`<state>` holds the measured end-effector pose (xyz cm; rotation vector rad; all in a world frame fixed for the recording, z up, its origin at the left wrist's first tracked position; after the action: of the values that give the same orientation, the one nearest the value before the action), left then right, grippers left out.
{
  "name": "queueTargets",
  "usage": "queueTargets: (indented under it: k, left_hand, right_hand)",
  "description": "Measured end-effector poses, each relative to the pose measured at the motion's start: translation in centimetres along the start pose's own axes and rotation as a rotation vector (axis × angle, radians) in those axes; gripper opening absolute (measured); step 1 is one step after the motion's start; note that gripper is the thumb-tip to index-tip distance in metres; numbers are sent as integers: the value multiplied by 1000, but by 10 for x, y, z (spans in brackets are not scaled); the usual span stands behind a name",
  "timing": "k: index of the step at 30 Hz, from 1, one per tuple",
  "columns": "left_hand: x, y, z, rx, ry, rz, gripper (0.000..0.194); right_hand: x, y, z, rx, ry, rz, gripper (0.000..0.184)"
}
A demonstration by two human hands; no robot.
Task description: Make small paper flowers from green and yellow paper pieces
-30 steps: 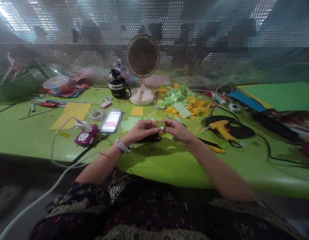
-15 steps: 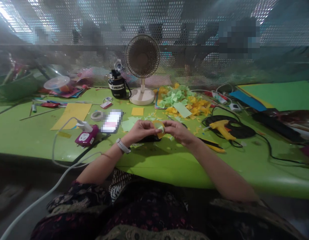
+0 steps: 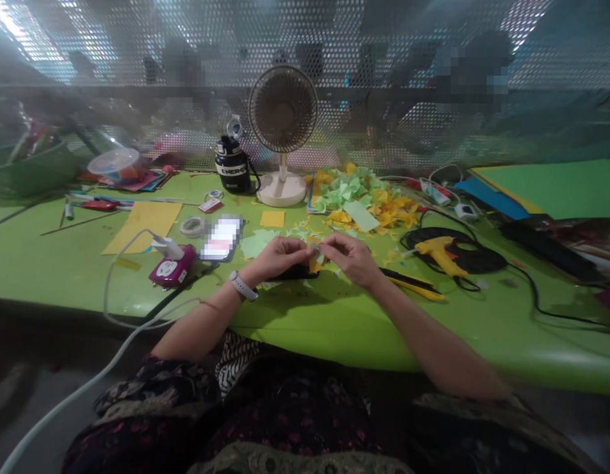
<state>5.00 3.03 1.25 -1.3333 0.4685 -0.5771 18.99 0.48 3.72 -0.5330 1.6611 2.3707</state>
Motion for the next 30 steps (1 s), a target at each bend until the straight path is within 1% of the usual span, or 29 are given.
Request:
queueTargets:
  k: [3, 5, 8, 12, 16, 17, 20, 21, 25, 28, 30]
  left_hand:
    - [-3, 0, 2, 22, -3, -35, 43]
    - [-4, 0, 3, 38, -12, -39, 42]
    - [-5, -3, 3, 66, -15, 27, 42]
    - [-4, -6, 2, 85, -10, 110, 42]
    - [-3, -2, 0, 69, -28, 57, 40]
    - [-4, 0, 0, 61, -54, 39, 41]
    - [-8, 0, -3, 79, -146, 52, 62]
    - [-8, -2, -4, 100, -158, 63, 62]
    - [-5, -8, -4, 190, -142, 16, 47]
    - [-9, -8, -3, 243, -195, -56, 34]
    - [-12, -5, -1, 237, -222, -98, 30]
  right_hand:
    - [-4, -3, 2, 59, 12, 113, 28]
    - [-5, -4, 2, 81, 22, 149, 24]
    - [-7, -4, 1, 81, 23, 144, 19]
    - [-5, -4, 0, 69, 20, 111, 16]
    - [-5, -4, 0, 57, -34, 43, 17]
    - [-5, -3, -1, 45, -60, 23, 18]
    - [-7, 0, -3, -3, -145, -43, 18]
    - [-8, 1, -4, -16, -164, -59, 18]
    - [-5, -3, -6, -12, -189, -45, 18]
    - [2, -7, -5, 3, -156, -7, 18]
    - [5, -9, -5, 13, -133, 1, 18]
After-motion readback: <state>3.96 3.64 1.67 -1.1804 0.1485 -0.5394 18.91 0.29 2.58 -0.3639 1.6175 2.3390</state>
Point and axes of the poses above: each hand's wrist, its own z-axis towards the middle knuckle, its own x-axis out of the palm, y = z × x, the point moved 7 cm from there along z, towards the middle knuckle, and after that the axes turned 6 degrees about -z, right-handed, at the moved point
